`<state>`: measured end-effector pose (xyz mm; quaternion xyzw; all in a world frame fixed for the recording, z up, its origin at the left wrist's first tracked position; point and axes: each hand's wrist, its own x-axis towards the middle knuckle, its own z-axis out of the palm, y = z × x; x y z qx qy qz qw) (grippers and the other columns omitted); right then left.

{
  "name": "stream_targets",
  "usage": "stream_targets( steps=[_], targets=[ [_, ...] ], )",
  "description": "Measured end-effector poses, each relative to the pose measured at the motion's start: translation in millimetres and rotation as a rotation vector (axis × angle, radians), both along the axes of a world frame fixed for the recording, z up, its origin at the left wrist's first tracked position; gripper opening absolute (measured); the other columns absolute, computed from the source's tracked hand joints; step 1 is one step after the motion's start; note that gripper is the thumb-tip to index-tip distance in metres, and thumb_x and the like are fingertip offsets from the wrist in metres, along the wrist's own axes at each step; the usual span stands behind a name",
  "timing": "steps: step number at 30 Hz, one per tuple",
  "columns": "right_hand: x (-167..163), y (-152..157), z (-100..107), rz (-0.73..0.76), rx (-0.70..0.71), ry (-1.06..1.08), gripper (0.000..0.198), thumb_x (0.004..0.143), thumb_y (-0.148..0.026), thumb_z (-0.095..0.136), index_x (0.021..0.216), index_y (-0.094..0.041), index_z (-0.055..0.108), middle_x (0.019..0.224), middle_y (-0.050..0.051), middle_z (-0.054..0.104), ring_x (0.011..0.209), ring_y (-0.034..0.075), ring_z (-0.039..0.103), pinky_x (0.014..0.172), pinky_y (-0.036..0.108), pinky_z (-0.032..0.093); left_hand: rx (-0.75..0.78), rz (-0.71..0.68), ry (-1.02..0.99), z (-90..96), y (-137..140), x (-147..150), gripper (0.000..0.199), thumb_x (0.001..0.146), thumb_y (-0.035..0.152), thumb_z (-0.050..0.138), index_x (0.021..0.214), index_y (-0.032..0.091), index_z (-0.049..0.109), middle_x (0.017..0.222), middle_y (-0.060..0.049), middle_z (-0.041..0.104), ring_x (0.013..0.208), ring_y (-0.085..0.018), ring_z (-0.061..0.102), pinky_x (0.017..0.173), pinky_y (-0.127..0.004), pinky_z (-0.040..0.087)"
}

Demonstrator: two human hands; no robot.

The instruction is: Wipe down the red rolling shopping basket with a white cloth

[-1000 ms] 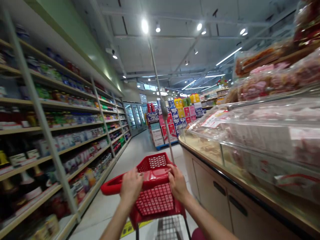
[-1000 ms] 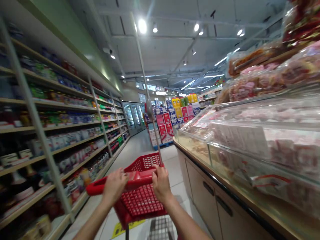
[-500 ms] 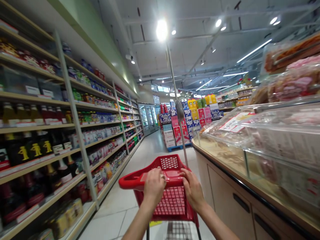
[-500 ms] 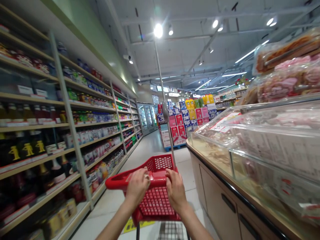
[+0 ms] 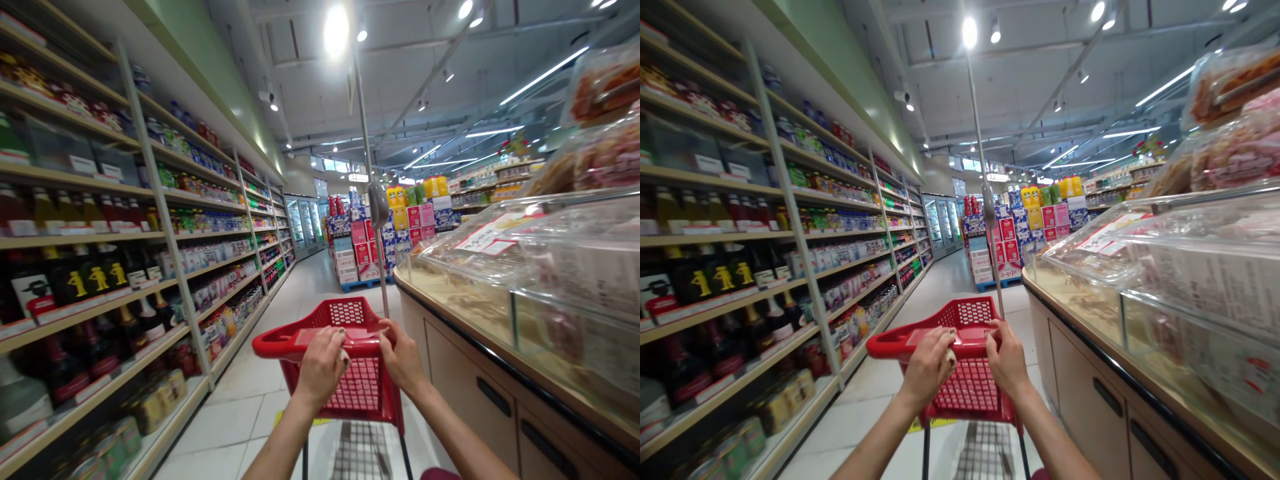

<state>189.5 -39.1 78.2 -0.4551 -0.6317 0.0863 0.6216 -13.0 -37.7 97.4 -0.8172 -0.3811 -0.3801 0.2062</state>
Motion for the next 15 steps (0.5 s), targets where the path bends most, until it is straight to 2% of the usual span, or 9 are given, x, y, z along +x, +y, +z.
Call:
stream_targets(
  steps=[2, 4, 6, 8, 12, 13, 15],
  targets=[
    [3.6, -0.5, -1.9, 0.049, -0.003, 0.002, 0.023, 0.077, -0.023, 0.039, 0.097, -0.018, 0.049, 0.075, 0.002, 0.062, 0.072, 0.017, 0.059, 0.067, 0.028, 0.046, -0.027, 0.057, -0.042, 2.2, 5.4, -15.1, 0.028, 0.077, 0.024, 0.04, 0.102, 0.019, 0.054, 0.108, -0.006, 0.059, 0.105, -0.019, 0.049, 0.092, -0.037, 0.04],
    [4.7, -2.1, -2.6, 0.062, 0.003, -0.007, 0.023, 0.077, -0.022, 0.038, 0.096, -0.019, 0.05, 0.079, 0.003, 0.062, 0.076, 0.017, 0.059, 0.07, 0.03, 0.046, -0.041, 0.252, -0.223, 5.4, 12.1, -39.9, 0.026, 0.078, 0.025, 0.038, 0.094, 0.018, 0.056, 0.098, -0.007, 0.062, 0.096, -0.02, 0.054, 0.086, -0.039, 0.044],
    [3.3, -3.7, -2.2, 0.035, 0.016, -0.024, 0.023, 0.077, -0.022, 0.038, 0.095, -0.019, 0.051, 0.081, 0.003, 0.062, 0.078, 0.017, 0.059, 0.073, 0.031, 0.046, -0.045, 0.341, -0.296, 7.3, 14.3, -51.5, 0.026, 0.078, 0.023, 0.035, 0.09, 0.016, 0.057, 0.094, -0.009, 0.063, 0.09, -0.022, 0.056, 0.082, -0.043, 0.045],
    [1.6, -4.6, -1.9, 0.005, 0.025, -0.036, 0.022, 0.076, -0.022, 0.038, 0.094, -0.019, 0.052, 0.083, 0.004, 0.061, 0.078, 0.018, 0.058, 0.074, 0.032, 0.046, -0.069, 0.312, -0.291, 7.1, 10.2, -39.0, 0.026, 0.077, 0.02, 0.034, 0.091, 0.017, 0.056, 0.096, -0.007, 0.062, 0.091, -0.02, 0.055, 0.084, -0.041, 0.045],
    [4.5, -4.7, -2.5, 0.021, 0.038, -0.033, 0.024, 0.078, -0.023, 0.036, 0.096, -0.019, 0.052, 0.084, 0.004, 0.063, 0.081, 0.017, 0.059, 0.077, 0.033, 0.046, -0.118, 0.009, -0.052, 10.2, -0.4, 8.3, 0.028, 0.076, 0.019, 0.04, 0.1, 0.019, 0.054, 0.108, -0.005, 0.058, 0.106, -0.018, 0.048, 0.093, -0.037, 0.039],
    [5.9, -5.0, -2.7, 0.03, 0.039, -0.033, 0.024, 0.079, -0.024, 0.035, 0.097, -0.019, 0.051, 0.085, 0.004, 0.063, 0.083, 0.017, 0.059, 0.078, 0.033, 0.046, -0.13, -0.003, -0.029, 12.9, -0.3, 13.0, 0.028, 0.075, 0.02, 0.04, 0.101, 0.019, 0.053, 0.108, -0.006, 0.057, 0.106, -0.018, 0.047, 0.093, -0.037, 0.039],
    [7.5, -6.7, -2.9, 0.038, 0.031, -0.037, 0.027, 0.082, -0.026, 0.033, 0.101, -0.02, 0.051, 0.088, 0.003, 0.064, 0.086, 0.017, 0.059, 0.08, 0.033, 0.045, -0.152, 0.098, -0.096, 18.9, 3.1, 14.4, 0.028, 0.076, 0.02, 0.039, 0.1, 0.017, 0.054, 0.103, -0.008, 0.059, 0.1, -0.02, 0.051, 0.089, -0.039, 0.041]
  ],
)
